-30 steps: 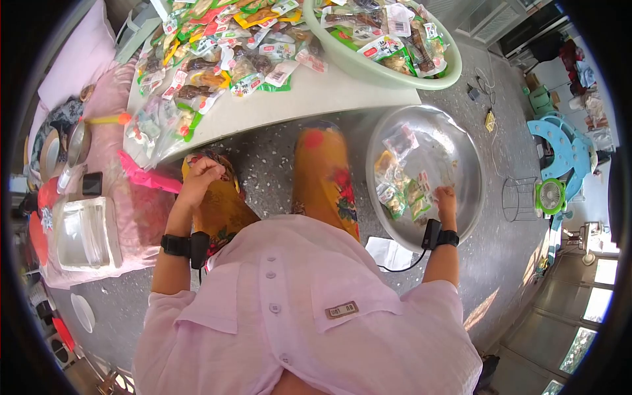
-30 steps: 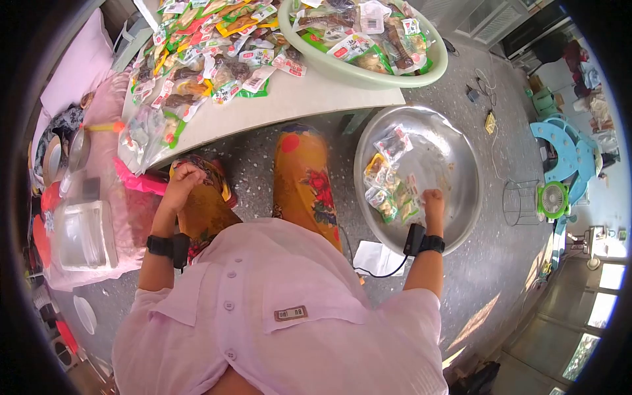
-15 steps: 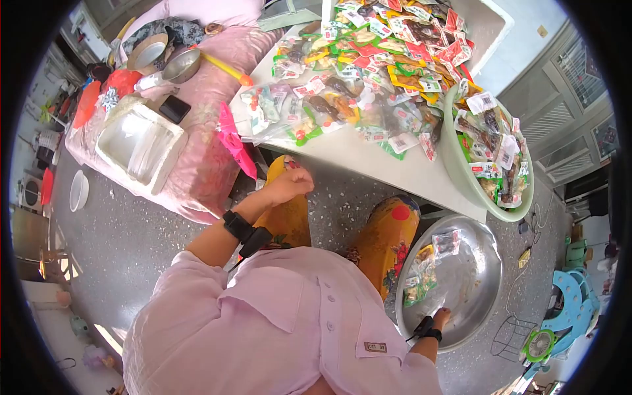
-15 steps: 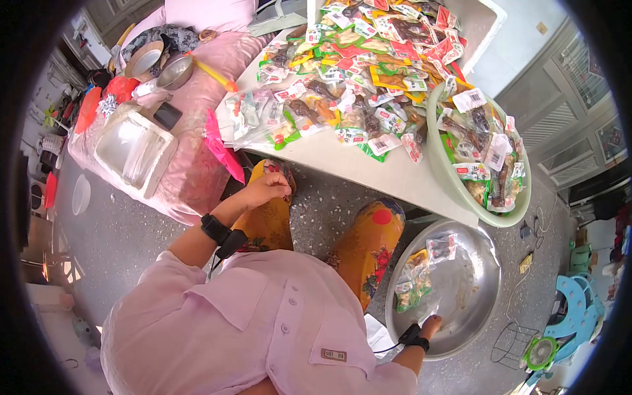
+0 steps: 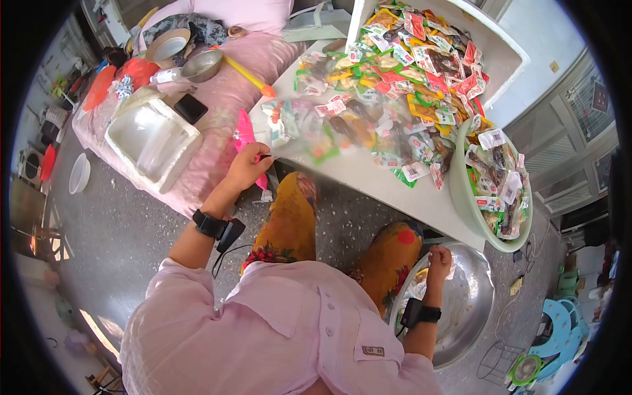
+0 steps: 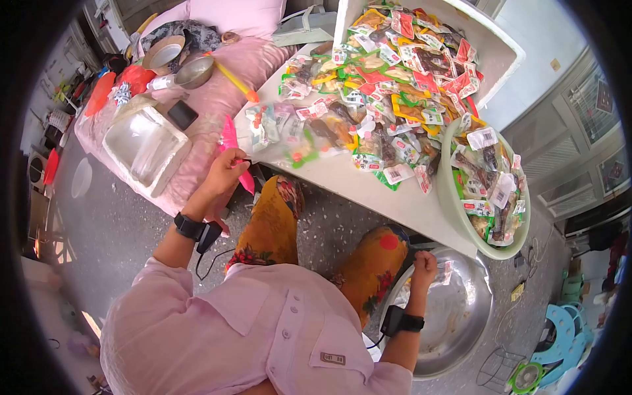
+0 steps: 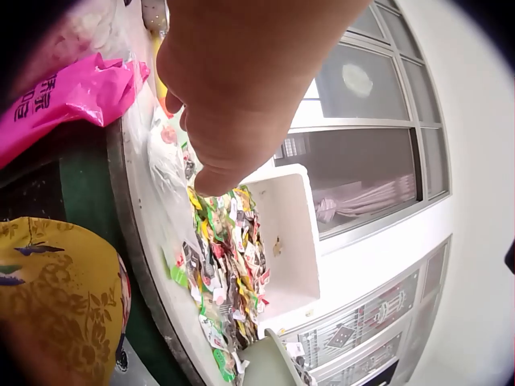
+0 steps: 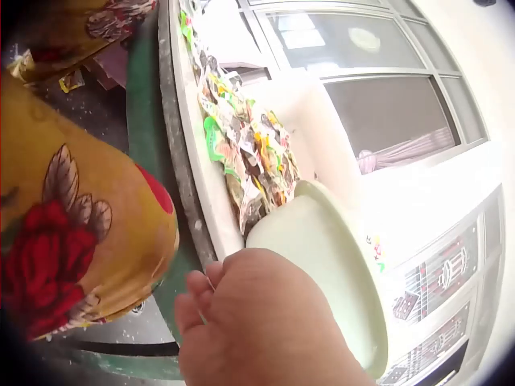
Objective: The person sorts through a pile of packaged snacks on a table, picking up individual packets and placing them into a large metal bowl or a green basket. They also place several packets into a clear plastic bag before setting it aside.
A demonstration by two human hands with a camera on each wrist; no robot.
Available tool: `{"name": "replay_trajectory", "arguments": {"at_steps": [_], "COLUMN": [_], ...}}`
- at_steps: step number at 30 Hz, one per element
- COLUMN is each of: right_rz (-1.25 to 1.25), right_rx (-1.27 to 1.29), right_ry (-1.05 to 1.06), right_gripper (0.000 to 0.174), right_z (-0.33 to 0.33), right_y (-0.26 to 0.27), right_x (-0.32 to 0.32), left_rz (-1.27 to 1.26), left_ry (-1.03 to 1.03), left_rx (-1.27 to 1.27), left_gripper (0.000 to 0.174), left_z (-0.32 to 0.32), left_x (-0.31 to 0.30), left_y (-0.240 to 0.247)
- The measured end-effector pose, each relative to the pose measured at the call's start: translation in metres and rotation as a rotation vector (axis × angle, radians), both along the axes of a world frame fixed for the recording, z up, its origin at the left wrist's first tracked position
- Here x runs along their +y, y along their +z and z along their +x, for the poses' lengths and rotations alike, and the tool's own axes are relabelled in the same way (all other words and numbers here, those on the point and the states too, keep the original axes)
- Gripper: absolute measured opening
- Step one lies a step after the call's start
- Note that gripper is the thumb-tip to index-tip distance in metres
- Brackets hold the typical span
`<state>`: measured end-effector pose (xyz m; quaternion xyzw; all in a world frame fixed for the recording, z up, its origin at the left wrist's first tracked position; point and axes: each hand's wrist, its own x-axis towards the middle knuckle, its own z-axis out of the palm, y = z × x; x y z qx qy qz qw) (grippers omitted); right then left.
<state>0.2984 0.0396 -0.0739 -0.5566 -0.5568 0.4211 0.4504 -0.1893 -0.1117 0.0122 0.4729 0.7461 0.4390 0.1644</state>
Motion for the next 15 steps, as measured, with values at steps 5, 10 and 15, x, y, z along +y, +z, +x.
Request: {"name": "replay_trajectory", "arguments": {"at_steps": [5,10,15], "right_rz": [0.068,0.103,0.108], "right_rx": [0.02,0.015,-0.027], "right_ry": [0.197,0.277,0.274], "right_gripper": [0.008,0.009,0.008], "right_z": [-0.065,-0.091,-0.09], "right_y": [0.028,0.02,0.008], "right_x": [0.0,0.001,0.0], "left_rz": [0.077,0.016,-0.008], "left_ry": [-0.032,0.025,0.016], "left_rx": [0.729,0.748,0.588], "left_gripper": [0.036,0.029,0.014], "left_z": [0.007,0.008,0.001], "left_x": [0.015,0.036,0.047], "left_y": [-0.009,-0.022,-0.021]}}
